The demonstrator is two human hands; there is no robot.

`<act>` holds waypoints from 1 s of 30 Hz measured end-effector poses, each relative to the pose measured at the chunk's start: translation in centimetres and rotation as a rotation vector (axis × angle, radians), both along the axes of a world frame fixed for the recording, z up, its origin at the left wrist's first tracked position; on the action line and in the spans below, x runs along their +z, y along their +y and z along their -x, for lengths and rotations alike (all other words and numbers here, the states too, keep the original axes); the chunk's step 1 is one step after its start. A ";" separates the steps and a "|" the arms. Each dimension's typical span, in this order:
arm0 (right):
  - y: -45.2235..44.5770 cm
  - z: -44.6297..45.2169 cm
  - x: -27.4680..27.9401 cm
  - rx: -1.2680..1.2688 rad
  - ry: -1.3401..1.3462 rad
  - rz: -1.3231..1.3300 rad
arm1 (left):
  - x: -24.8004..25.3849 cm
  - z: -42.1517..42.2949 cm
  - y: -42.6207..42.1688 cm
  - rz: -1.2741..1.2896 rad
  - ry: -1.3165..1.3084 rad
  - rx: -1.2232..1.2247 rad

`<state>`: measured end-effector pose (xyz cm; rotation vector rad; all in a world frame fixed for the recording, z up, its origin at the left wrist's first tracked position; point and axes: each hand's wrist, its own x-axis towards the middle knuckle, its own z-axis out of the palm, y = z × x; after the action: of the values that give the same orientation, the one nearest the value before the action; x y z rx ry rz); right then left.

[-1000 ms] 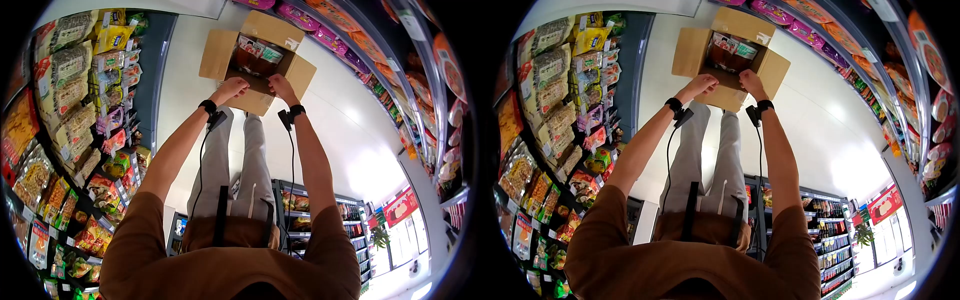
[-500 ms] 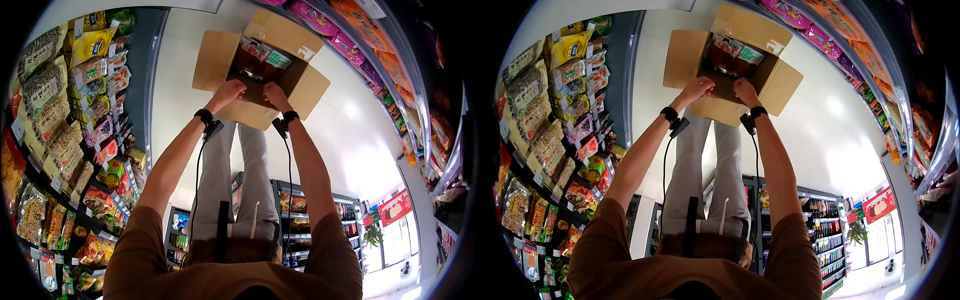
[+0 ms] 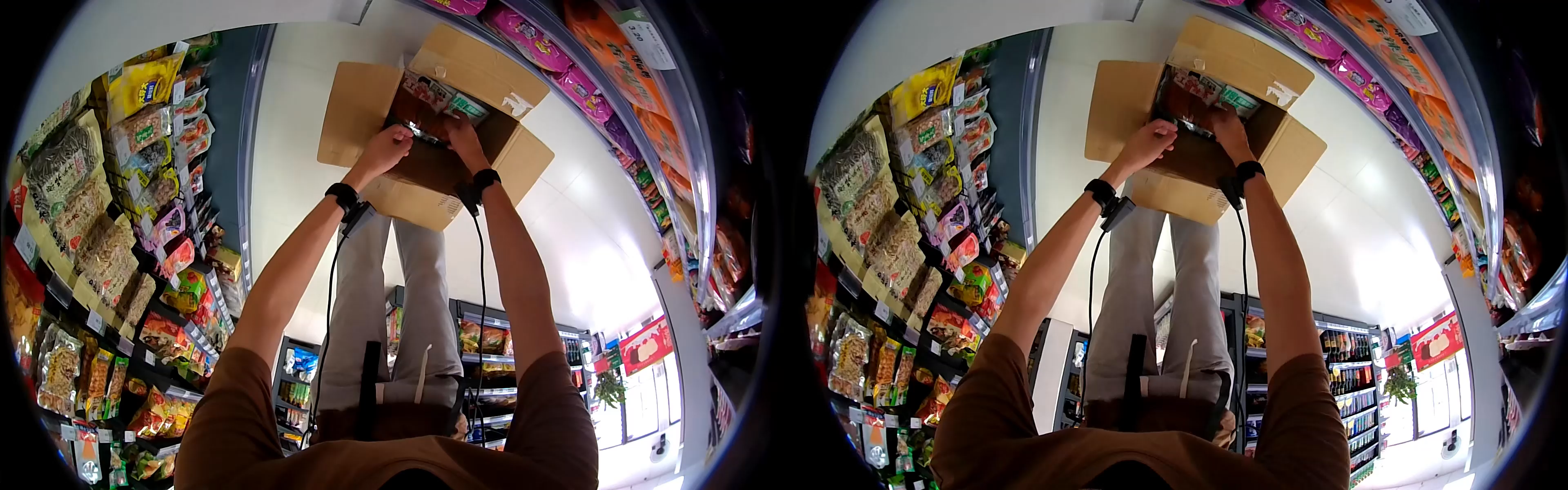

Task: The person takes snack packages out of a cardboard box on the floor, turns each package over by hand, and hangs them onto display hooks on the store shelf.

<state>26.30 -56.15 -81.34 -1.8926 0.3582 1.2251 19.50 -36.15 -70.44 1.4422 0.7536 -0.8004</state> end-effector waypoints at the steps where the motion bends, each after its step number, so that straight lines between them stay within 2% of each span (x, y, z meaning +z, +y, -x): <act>1: 0.2 -0.1 -0.3 -0.003 0.001 -0.001 | -0.2 -0.1 -0.2 -0.036 -0.065 0.039; 7: 0.6 -1.0 -0.9 -0.029 0.084 -0.126 | -3.1 -0.8 -1.0 -0.012 -0.105 -0.038; 9: 1.1 -0.4 -1.1 -0.255 -0.034 -0.202 | -3.7 -1.1 -0.8 -0.008 -0.075 -0.041; 13: 0.6 -0.1 -2.9 -0.285 -0.011 -0.247 | -3.1 -3.1 -0.5 0.092 0.063 -0.063; 15: 0.2 -0.4 -3.9 -0.157 0.033 -0.228 | -2.7 -3.6 -0.5 0.083 0.024 -0.073; 18: 0.5 0.0 -4.2 -0.165 -0.077 -0.225 | -3.0 -4.0 -0.8 0.064 -0.035 -0.092; 22: 0.9 -0.2 -4.0 -0.217 -0.048 -0.226 | -4.7 -4.2 -1.0 0.034 -0.045 -0.083; 24: 1.1 -0.6 -4.6 -0.001 -0.250 -0.118 | -5.6 -4.0 -1.6 -0.040 -0.104 -0.018; 25: 1.0 -0.4 -5.1 -0.001 -0.251 -0.120 | -6.1 -3.9 -1.9 -0.111 -0.164 0.046; 28: 0.9 -0.2 -6.6 0.029 -0.392 -0.172 | -7.3 -3.7 -2.2 -0.208 -0.219 0.027; 30: 1.2 -0.6 -6.9 0.033 -0.355 -0.055 | -7.1 -3.3 -2.3 -0.208 -0.196 0.008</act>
<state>26.92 -54.93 -88.26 -2.0264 0.1013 0.8858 22.80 -38.44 -77.57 1.6753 0.7068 -0.5768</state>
